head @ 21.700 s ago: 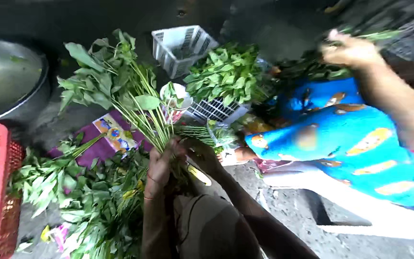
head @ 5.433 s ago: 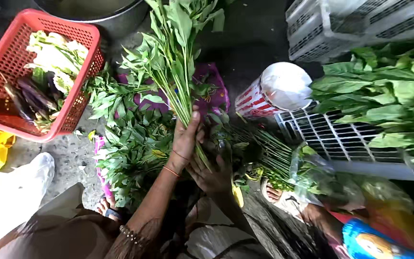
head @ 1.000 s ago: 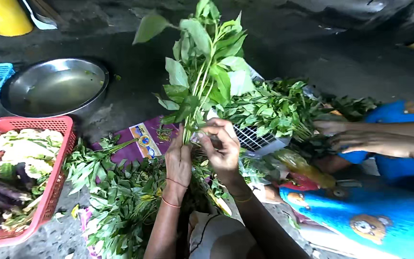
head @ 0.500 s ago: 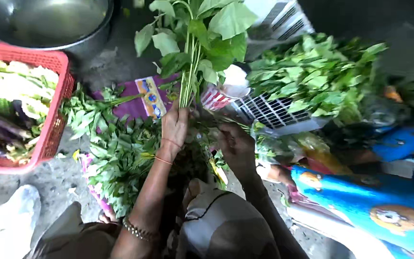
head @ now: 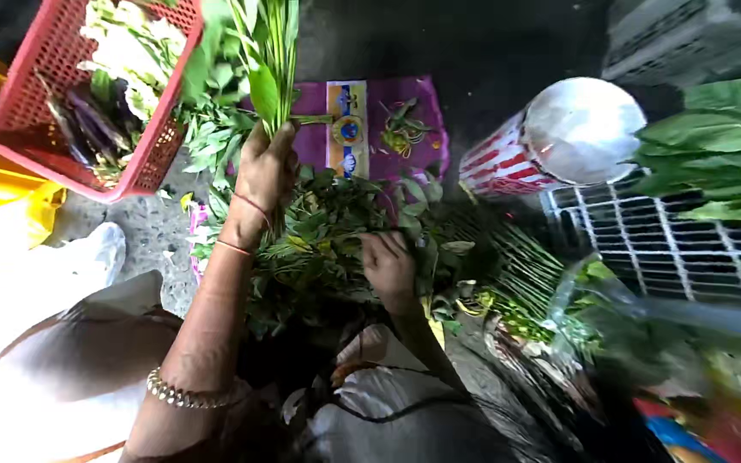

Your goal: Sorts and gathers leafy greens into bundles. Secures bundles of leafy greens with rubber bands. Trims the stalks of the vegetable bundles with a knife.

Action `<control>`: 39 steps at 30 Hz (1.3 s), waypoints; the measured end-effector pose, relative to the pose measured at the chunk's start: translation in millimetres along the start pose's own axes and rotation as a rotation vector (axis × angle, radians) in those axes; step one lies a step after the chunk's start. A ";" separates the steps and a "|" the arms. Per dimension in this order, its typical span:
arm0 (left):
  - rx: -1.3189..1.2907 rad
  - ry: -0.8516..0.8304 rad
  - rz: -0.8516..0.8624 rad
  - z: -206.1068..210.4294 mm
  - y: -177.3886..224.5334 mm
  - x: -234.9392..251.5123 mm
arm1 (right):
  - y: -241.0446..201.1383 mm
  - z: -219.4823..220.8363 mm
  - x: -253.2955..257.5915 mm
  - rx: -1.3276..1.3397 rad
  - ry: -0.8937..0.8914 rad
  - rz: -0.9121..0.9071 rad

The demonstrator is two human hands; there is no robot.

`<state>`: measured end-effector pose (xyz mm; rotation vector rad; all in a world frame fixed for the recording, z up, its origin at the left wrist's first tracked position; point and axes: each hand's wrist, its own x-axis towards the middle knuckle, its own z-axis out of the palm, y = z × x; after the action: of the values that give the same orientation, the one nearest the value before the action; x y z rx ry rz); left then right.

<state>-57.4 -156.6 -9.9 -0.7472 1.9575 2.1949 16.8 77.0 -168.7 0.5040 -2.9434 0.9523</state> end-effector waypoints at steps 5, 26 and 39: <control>-0.237 -0.124 -0.119 -23.4 -35.9 -32.6 | -6.0 33.9 38.9 -0.184 -0.414 -0.183; -0.365 0.219 0.124 11.6 -66.7 -7.6 | 9.3 -80.1 16.8 0.631 -0.262 0.630; -0.165 0.051 -0.077 48.8 -86.7 -12.8 | -0.8 -96.2 2.3 1.283 -0.111 0.584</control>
<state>-26.1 -92.6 -80.5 -0.8928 1.7533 2.3338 6.2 130.7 -89.5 -0.4117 -2.1270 2.8602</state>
